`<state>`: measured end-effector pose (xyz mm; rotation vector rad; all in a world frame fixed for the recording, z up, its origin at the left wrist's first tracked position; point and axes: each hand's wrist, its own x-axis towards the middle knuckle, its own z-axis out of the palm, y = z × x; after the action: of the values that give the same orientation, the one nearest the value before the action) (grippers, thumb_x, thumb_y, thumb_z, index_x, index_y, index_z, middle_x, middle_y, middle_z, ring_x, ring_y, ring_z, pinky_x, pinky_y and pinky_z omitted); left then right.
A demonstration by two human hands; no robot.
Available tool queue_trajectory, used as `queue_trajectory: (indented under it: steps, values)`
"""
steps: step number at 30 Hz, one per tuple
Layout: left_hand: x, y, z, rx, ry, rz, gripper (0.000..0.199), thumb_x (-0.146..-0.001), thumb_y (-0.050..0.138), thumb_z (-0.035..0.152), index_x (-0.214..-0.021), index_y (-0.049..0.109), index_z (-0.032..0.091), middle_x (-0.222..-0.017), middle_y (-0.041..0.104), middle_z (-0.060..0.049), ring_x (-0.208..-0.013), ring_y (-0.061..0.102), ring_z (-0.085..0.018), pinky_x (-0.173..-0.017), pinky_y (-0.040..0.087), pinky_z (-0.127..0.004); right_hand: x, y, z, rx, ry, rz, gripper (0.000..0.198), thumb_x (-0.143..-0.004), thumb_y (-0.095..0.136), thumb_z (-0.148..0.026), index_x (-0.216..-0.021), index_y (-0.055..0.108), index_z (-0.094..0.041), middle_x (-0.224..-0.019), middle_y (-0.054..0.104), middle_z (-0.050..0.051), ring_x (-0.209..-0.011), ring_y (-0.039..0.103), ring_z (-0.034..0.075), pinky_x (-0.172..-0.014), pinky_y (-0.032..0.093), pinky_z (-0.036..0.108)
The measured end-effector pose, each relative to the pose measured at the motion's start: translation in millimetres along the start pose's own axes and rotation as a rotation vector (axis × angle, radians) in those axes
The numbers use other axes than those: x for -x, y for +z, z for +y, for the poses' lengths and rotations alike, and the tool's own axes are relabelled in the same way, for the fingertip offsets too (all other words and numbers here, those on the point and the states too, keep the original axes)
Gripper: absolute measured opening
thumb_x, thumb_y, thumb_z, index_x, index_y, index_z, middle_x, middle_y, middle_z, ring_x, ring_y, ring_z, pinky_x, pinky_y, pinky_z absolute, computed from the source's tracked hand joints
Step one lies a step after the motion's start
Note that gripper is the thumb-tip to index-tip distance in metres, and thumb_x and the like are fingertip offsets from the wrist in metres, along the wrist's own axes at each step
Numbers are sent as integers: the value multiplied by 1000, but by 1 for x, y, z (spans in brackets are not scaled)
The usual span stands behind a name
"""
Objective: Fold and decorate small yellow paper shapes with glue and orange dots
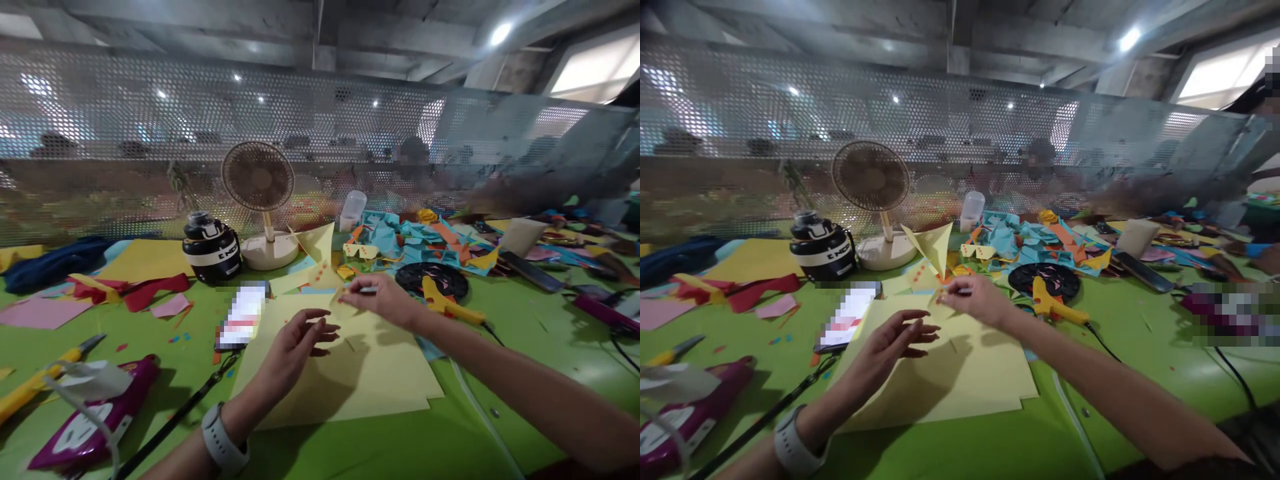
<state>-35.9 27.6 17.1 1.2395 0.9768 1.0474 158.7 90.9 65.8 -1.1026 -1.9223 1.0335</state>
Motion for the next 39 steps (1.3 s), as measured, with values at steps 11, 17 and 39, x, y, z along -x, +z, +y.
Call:
queue_trajectory:
  steps: [11,17,39]
  values:
    - [-4,-14,6,-31,54,174,36,-83,58,50,-71,56,16,-52,64,-1,-43,56,-11,-43,38,-20,-79,-101,36,-222,211,601,16,-71,72,-29,-71,62,-17,-53,61,-1,-50,59,11,-50,49,22]
    - [-5,-20,14,19,137,343,35,-84,58,45,-64,51,18,-44,55,4,-36,47,-8,-38,32,-18,-32,-59,48,-152,249,340,9,-69,70,-19,-77,69,-15,-61,68,1,-56,64,13,-59,52,25]
    - [-5,-28,25,-420,117,-83,21,-82,58,39,-83,64,18,-76,70,-5,-71,66,-18,-62,49,-27,65,31,30,1123,-312,-154,38,-88,54,-35,-113,63,-8,-98,66,17,-89,61,29,-75,49,41]
